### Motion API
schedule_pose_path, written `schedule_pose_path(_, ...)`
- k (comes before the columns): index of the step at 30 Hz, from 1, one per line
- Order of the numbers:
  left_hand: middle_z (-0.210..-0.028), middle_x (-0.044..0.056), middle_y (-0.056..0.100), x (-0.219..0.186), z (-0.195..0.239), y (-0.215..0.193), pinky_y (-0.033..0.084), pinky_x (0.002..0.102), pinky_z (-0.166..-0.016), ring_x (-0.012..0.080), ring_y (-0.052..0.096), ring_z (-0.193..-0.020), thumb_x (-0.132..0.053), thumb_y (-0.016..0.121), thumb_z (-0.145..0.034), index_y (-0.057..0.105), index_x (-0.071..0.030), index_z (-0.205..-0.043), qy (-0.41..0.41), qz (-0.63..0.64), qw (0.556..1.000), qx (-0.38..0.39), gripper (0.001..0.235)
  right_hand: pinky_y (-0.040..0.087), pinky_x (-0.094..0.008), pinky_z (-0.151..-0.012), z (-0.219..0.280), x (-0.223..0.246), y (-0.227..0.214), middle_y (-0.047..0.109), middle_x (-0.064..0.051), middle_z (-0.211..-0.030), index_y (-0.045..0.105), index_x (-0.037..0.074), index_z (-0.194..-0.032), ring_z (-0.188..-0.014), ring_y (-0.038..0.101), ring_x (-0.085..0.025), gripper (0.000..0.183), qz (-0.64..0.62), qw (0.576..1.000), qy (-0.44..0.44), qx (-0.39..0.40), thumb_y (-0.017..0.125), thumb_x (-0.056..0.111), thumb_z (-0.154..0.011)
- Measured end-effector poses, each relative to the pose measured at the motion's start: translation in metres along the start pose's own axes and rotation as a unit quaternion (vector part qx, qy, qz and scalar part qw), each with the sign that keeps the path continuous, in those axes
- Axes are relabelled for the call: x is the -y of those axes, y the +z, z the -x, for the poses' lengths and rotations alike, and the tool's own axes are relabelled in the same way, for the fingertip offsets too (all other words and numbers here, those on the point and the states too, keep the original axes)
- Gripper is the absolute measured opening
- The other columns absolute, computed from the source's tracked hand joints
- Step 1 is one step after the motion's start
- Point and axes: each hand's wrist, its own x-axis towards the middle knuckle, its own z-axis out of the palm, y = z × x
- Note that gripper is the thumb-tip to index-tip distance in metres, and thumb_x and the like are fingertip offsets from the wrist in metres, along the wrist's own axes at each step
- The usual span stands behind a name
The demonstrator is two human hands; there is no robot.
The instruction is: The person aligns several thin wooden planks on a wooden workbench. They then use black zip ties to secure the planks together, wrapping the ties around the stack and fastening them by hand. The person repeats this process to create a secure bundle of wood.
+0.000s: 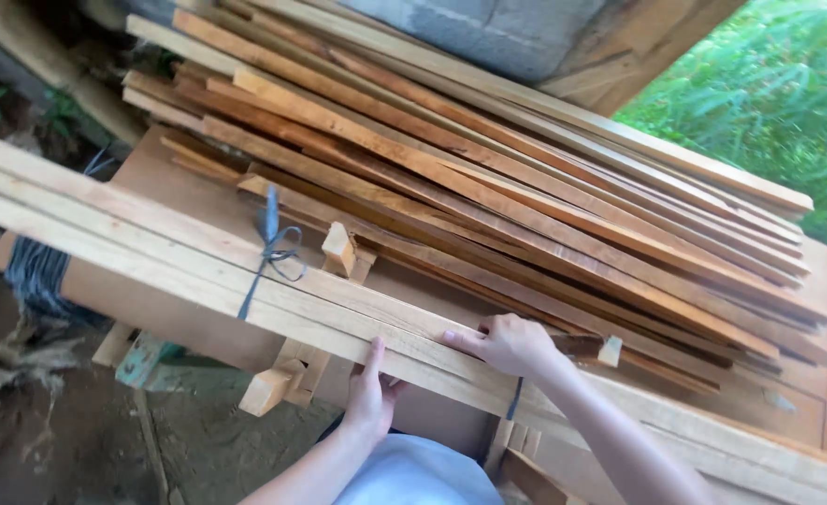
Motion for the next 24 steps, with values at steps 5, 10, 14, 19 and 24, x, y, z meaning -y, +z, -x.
schedule_pose_path(5,-0.125,0.019,0.056,-0.012,0.034,0.015,0.050,0.034,-0.090,0.0256,0.057,-0.110,-0.038,0.060,-0.090,0.049,0.006,-0.138,-0.008,0.009,1.000,0.022,0.066,0.061,-0.046,-0.088,0.046,-0.004,-0.012,0.075,-0.017,-0.105,0.071,0.006,-0.117,-0.101,0.075,-0.032,0.106,-0.023,0.998,0.018,-0.052,0.043,0.096,-0.067)
schedule_pose_path(10,-0.123,0.021,0.057,-0.015,0.051,0.024,0.046,0.034,-0.092,0.0256,0.056,-0.109,-0.038,0.060,-0.089,0.049,0.008,-0.136,-0.027,0.026,0.998,0.045,0.067,0.062,-0.043,-0.079,0.085,-0.002,-0.016,0.077,-0.016,-0.098,0.073,0.005,-0.114,-0.090,0.077,-0.031,0.108,-0.034,0.994,0.040,-0.100,0.049,0.097,-0.061)
schedule_pose_path(14,-0.141,0.020,0.044,-0.015,0.062,0.039,0.035,0.045,-0.112,0.0313,0.045,-0.133,-0.052,0.058,-0.080,0.028,-0.003,-0.152,-0.060,-0.042,0.995,0.069,0.092,0.060,-0.039,-0.073,0.103,-0.010,-0.007,0.078,-0.008,-0.092,0.074,0.009,-0.105,-0.080,0.077,-0.026,0.098,-0.034,0.983,0.036,-0.175,0.059,0.094,-0.061)
schedule_pose_path(19,-0.142,0.019,0.044,-0.004,0.079,0.058,0.036,0.050,-0.110,0.0337,0.044,-0.136,-0.059,0.057,-0.074,0.025,-0.010,-0.155,-0.055,-0.094,0.989,0.102,0.100,0.058,-0.040,-0.076,0.125,-0.035,0.001,0.078,-0.008,-0.089,0.072,0.010,-0.102,-0.081,0.075,-0.026,0.093,-0.039,0.977,0.053,-0.204,0.060,0.094,-0.063)
schedule_pose_path(24,-0.143,0.015,0.055,0.020,0.113,0.085,0.040,0.039,-0.110,0.0252,0.053,-0.132,-0.045,0.061,-0.079,0.046,-0.002,-0.146,-0.088,-0.068,0.991,0.070,0.081,0.061,-0.041,-0.083,0.163,-0.070,0.010,0.078,-0.008,-0.109,0.072,0.013,-0.118,-0.096,0.077,-0.026,0.095,-0.086,0.972,0.117,-0.187,0.063,0.090,-0.062)
